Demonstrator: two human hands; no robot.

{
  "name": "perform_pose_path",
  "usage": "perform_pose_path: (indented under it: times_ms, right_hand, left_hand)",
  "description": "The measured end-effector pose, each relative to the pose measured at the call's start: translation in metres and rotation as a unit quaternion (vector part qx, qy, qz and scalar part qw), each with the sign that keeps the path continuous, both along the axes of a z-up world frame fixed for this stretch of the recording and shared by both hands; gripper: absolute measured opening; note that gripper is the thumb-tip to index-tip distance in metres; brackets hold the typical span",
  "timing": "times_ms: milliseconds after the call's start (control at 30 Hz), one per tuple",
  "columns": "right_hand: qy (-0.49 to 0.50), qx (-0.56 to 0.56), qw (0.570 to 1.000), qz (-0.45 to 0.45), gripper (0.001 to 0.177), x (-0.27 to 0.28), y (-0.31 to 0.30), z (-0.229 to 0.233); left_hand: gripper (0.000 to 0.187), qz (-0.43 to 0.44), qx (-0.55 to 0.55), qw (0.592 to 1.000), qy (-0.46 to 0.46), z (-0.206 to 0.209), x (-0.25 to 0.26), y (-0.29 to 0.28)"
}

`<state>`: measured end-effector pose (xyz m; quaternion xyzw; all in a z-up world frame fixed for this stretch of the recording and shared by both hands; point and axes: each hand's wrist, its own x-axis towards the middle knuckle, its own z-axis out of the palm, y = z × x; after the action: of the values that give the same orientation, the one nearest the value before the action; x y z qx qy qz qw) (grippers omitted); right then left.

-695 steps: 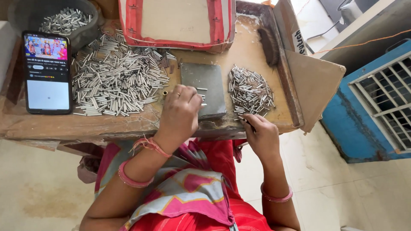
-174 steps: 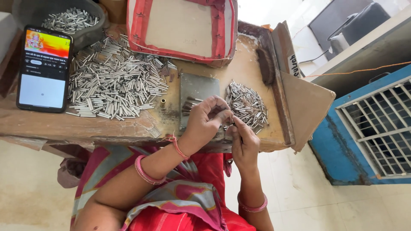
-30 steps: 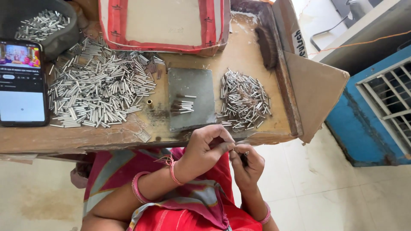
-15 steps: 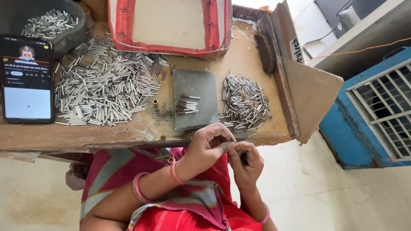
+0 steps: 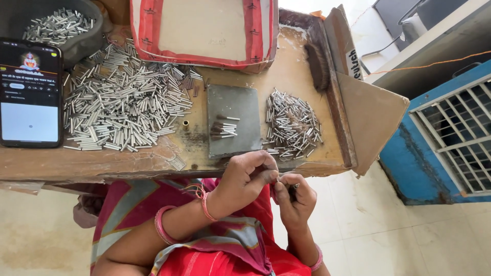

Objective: Assembling small metal pins into cylindrical sleeves at a workbench.

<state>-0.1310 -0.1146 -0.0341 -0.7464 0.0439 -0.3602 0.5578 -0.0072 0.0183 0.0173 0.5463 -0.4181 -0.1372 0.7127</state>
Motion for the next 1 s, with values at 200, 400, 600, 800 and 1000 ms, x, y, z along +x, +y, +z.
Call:
perform_pose_path:
  times_ms: [200, 400, 600, 800, 1000]
  right_hand:
    - [-0.014, -0.010, 1.000, -0.023, 0.004, 0.001, 0.003, -0.001]
    - [-0.025, -0.007, 0.998, -0.055, 0.009, -0.003, 0.007, -0.005]
    - [0.018, -0.013, 0.999, -0.038, 0.008, -0.017, 0.001, -0.025]
    - [-0.023, 0.014, 0.999, -0.019, 0.009, -0.013, 0.002, -0.015]
    - [-0.013, 0.010, 1.000, -0.007, 0.003, -0.010, 0.002, -0.008]
  left_hand:
    - [0.006, -0.089, -0.037, 0.982, 0.162, -0.017, -0.005, -0.006]
    - [0.005, -0.180, -0.083, 0.951, 0.236, -0.023, -0.008, -0.010]
    - [0.006, -0.169, -0.085, 0.954, 0.232, -0.054, -0.003, -0.016]
    - [0.012, -0.150, -0.061, 0.964, 0.209, -0.033, -0.009, -0.013]
    - [0.010, -0.083, 0.000, 0.991, 0.108, -0.015, -0.009, -0.004]
